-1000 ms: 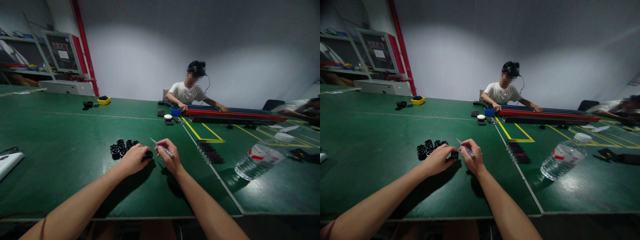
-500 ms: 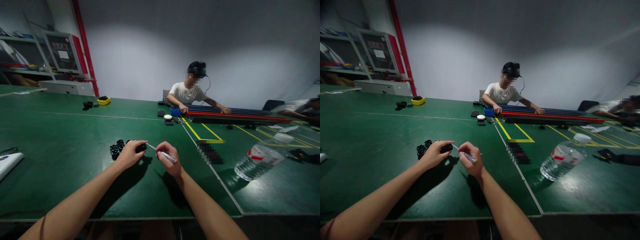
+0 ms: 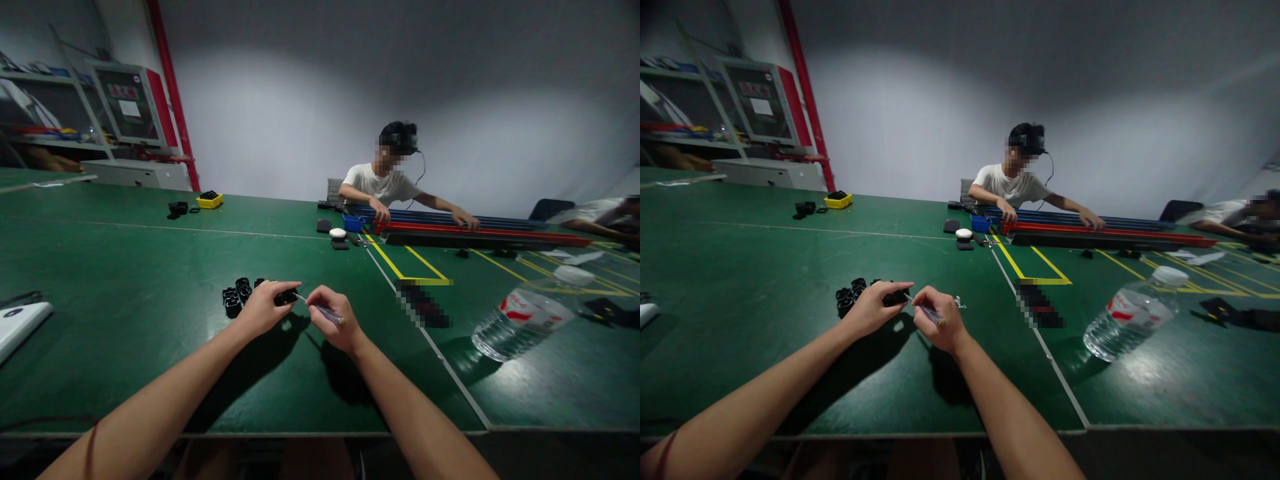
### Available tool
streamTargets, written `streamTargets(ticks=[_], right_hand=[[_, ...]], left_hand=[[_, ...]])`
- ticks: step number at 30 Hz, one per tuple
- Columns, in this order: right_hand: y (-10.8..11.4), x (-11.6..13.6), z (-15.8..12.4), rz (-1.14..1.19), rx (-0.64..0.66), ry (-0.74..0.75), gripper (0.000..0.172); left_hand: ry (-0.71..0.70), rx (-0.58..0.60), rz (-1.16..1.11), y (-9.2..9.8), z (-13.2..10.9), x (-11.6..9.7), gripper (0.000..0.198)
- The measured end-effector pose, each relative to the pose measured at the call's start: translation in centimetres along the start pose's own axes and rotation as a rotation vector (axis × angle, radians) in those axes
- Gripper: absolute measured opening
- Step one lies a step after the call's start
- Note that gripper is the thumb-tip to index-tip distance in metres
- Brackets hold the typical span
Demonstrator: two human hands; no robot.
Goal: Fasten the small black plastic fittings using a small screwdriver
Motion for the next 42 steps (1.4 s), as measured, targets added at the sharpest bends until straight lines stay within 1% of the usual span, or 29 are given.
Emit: streamTargets(ticks=[7,12,20,24,30,38,42], right_hand=[[-0.2,-0.1,0.0,-0.075,0.016,-0.028,0.005],[-0.3,-0.4,0.0,-0.105,0.038,-0.035,0.005],[-0.3,-0.3,0.1,-0.129,0.038,-0.034,0.005],[-0.2,-0.3,0.1,-0.121,0.023,-0.058,0.004],[0.0,-0.8,0.1,-0.111,-0.009,-0.104,0.01],[0.5,-0.4,-0.1,-0.105,-0.045,-0.082,0.009],[0.4,-0.2,-0.1,-0.098,-0.021,-0.066,0.01]], left_hand=[[-0.015,-0.001,0.009,-0.1,0.0,-0.2,0.044],[-0.01,0.002,0.009,0.0,0.0,-0.5,0.045],[-0.031,0.022,0.002,-0.2,-0.1,-0.8,0.047],[-0.049,0.032,0.006,-0.4,-0.1,-0.9,0.043],[-0.091,0.046,0.002,-0.7,-0.3,-1.3,0.043],[-0.059,0.039,-0.023,-0.8,-0.2,-0.8,0.04],[-0.048,0.049,-0.023,-0.9,-0.2,-0.7,0.04]])
Point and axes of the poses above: each hand's wrist, its own z-axis towards the middle knuckle, its own y-axis out of the back of the hand, x = y × z, the point moved 8 cm from there along z, towards the middle knuckle, and after that the axes turned 13 degrees about z, right-handed, at the moved point
